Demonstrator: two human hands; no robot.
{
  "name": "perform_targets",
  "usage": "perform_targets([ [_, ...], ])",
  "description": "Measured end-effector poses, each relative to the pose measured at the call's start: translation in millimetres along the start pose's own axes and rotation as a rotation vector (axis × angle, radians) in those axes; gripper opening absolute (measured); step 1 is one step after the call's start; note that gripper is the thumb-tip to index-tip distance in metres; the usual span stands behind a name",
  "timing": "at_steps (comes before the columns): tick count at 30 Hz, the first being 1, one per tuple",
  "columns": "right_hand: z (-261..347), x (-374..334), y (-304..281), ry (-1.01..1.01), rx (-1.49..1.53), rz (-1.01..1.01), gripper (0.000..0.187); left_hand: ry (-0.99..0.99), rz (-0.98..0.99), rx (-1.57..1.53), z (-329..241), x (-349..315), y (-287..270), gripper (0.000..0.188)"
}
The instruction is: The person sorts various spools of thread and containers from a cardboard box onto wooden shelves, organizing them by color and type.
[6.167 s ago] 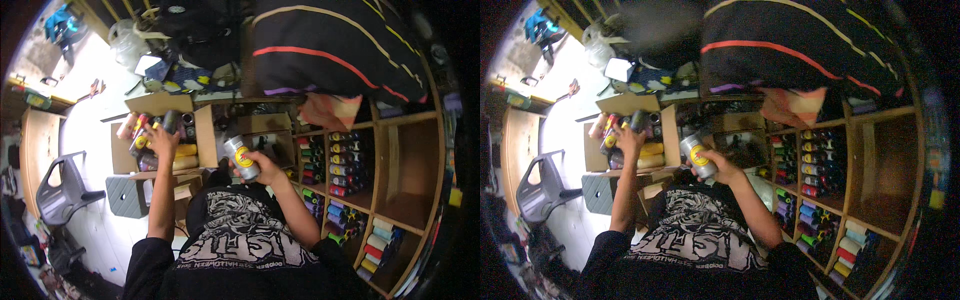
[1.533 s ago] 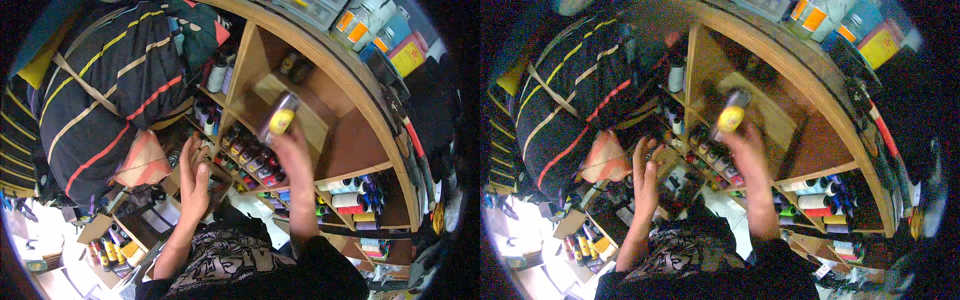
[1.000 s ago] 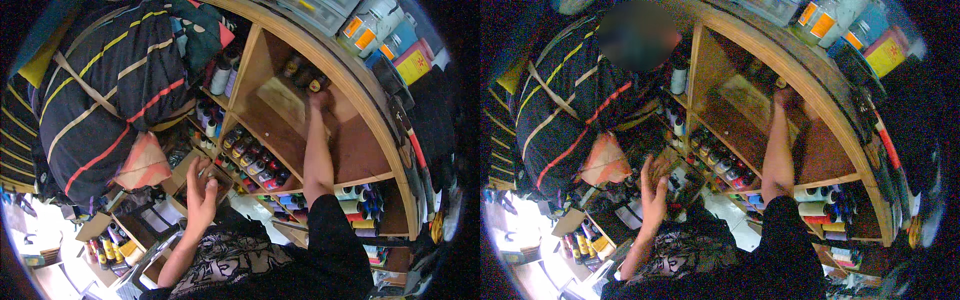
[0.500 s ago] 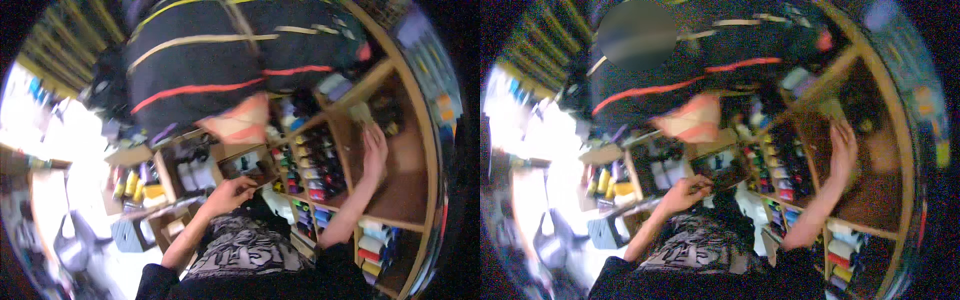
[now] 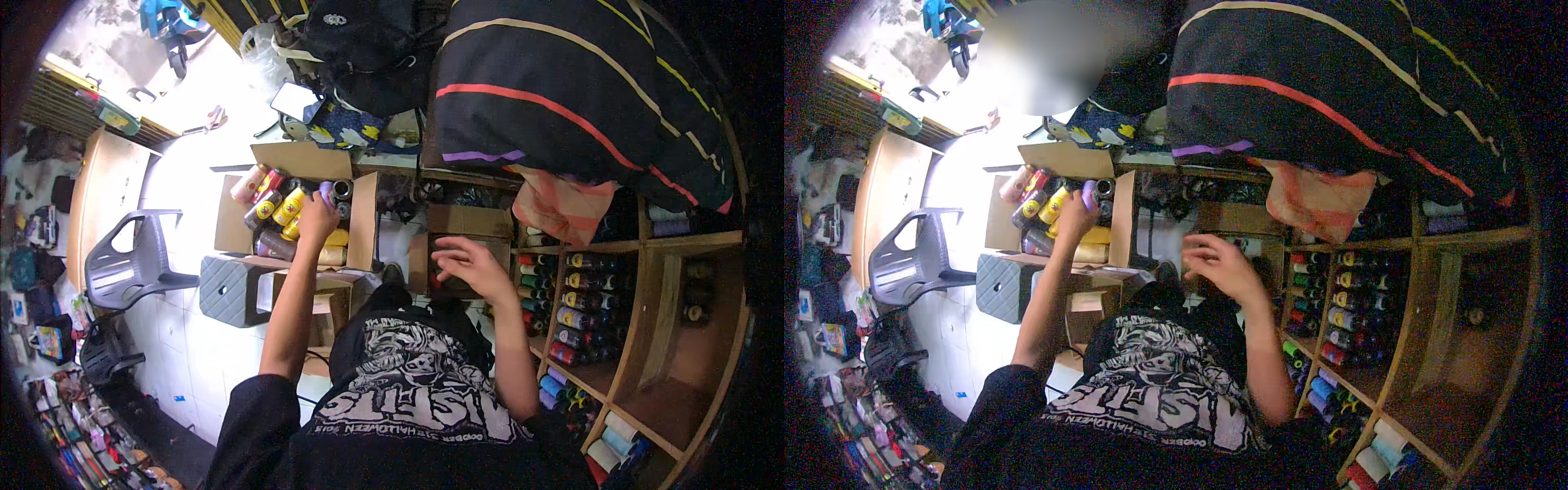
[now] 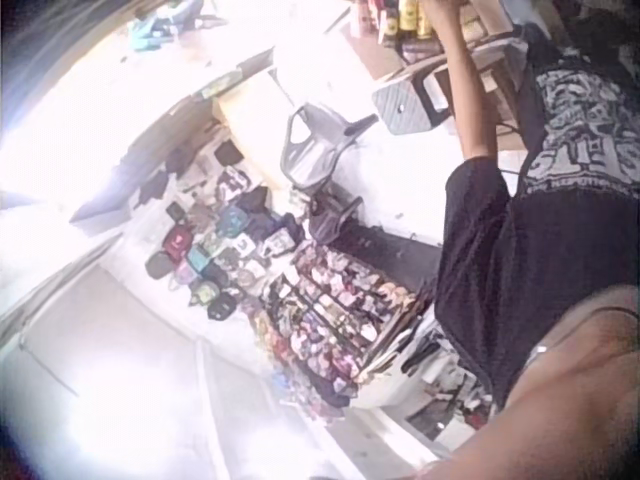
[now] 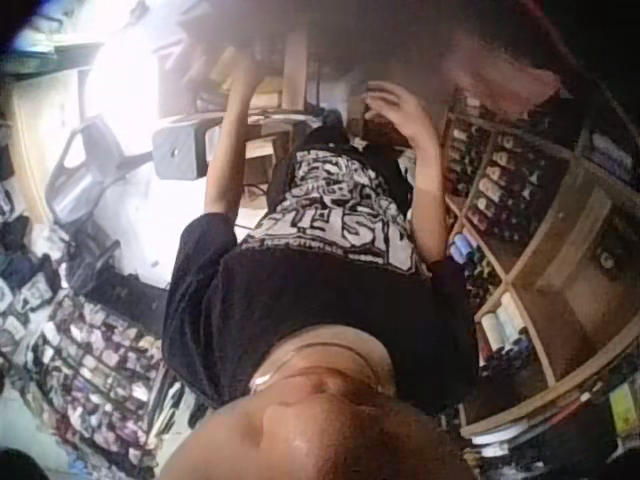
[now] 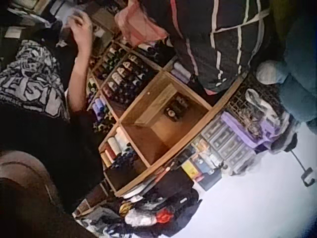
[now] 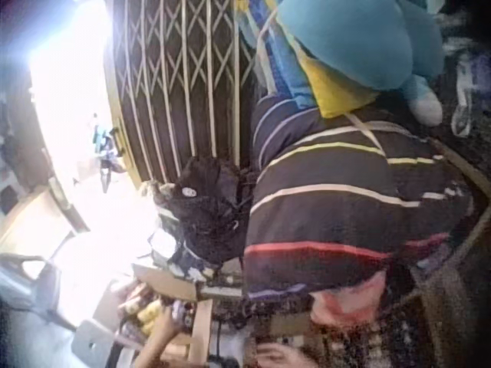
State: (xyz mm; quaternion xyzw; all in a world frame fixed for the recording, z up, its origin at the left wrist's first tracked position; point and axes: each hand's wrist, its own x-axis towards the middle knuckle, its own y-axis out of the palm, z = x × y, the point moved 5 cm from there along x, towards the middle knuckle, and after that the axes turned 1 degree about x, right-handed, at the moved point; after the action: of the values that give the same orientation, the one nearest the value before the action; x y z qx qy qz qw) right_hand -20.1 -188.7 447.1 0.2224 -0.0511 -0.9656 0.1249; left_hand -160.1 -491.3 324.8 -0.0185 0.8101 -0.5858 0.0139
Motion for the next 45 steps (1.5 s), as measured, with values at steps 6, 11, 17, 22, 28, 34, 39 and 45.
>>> perform_targets([
  [6, -3, -6, -1, 0.038, 0.038, -0.078, 0.038, -0.231, 0.069, 0.124, 26, 10, 33, 0.05],
  [11, -33, -14, -11, 0.123, 0.149, -0.179, 0.037, -0.378, 0.299, -0.433, 52, 12, 6, 0.047],
  [17, -34, 18, 16, 0.166, 0.17, -0.072, 0.042, -0.362, 0.707, -1.295, -48, -60, -88, 0.058],
  [22, -2, 39, 50, 0.028, 0.265, 0.011, 0.051, -0.076, 0.854, -1.232, -117, -100, -98, 0.061],
  [28, -9, 25, 26, 0.116, 0.074, -0.05, 0.046, -0.051, 0.779, -1.014, -58, -27, -24, 0.051],
  [34, -25, -4, 12, 0.106, 0.248, -0.216, 0.038, 0.382, 0.191, -0.162, -23, 51, 34, 0.055],
  [39, -46, -26, -7, 0.08, 0.358, -0.351, 0.04, 0.31, 0.114, 0.086, -35, 49, 41, 0.048],
  [45, -50, -37, -18, 0.085, 0.37, -0.416, 0.038, 0.293, -0.096, -0.209, -17, 48, 1, 0.04],
])
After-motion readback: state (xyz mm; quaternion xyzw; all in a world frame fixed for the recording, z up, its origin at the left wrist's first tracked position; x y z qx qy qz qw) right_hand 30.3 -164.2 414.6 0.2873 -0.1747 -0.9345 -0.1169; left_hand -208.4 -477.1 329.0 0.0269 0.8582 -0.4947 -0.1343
